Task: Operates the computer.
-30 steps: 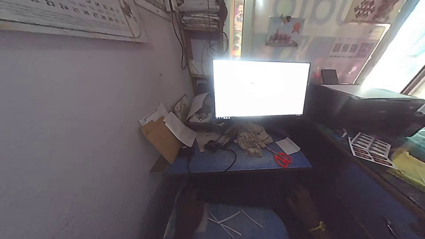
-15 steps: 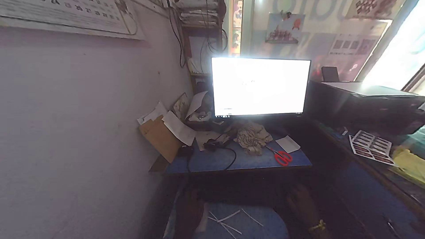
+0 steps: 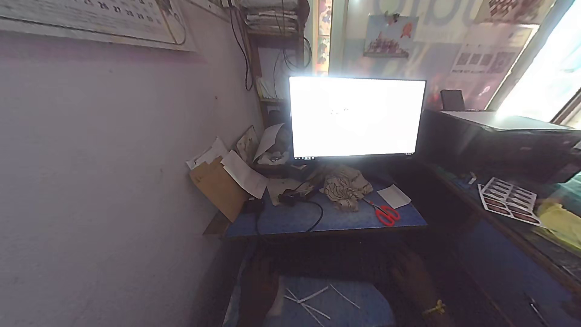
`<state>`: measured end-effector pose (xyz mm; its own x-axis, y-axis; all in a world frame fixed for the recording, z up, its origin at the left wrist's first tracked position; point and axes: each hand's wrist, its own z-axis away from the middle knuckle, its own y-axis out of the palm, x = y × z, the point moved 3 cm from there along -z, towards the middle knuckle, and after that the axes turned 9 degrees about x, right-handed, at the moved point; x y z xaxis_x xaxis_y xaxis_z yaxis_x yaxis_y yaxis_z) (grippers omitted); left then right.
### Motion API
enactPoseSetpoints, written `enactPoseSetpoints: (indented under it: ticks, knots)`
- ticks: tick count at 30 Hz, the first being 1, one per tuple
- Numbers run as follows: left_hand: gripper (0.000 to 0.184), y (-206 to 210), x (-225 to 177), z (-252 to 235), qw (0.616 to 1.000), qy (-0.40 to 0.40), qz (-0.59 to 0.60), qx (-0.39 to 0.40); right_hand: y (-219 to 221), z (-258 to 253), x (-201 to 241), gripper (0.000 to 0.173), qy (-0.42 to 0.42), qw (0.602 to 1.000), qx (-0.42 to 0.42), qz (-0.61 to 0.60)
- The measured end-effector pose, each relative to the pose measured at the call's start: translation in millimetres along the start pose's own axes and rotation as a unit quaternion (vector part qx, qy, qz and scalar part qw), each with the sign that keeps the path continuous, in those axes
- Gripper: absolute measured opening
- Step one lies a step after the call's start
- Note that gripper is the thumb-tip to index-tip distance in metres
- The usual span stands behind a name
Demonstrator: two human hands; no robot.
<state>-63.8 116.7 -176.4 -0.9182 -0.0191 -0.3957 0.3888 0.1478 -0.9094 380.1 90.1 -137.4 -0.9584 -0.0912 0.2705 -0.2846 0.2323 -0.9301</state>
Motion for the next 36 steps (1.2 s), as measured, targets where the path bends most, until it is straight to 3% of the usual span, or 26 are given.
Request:
enactPoseSetpoints:
  ticks: [30, 36]
  knots:
    - [0.043, -3.9, -0.3, 0.0, 1.0, 0.013, 0.014, -0.014, -2.9, -1.1, 2.4, 0.042, -0.01, 0.999, -0.04, 0.004]
    - [0.04, -17.4, -12.1, 0.8, 1.0, 0.004, -0.008, -0.01, -1.0, -2.0, 1.7, 0.046, 0.015, 0.999, 0.038, 0.034]
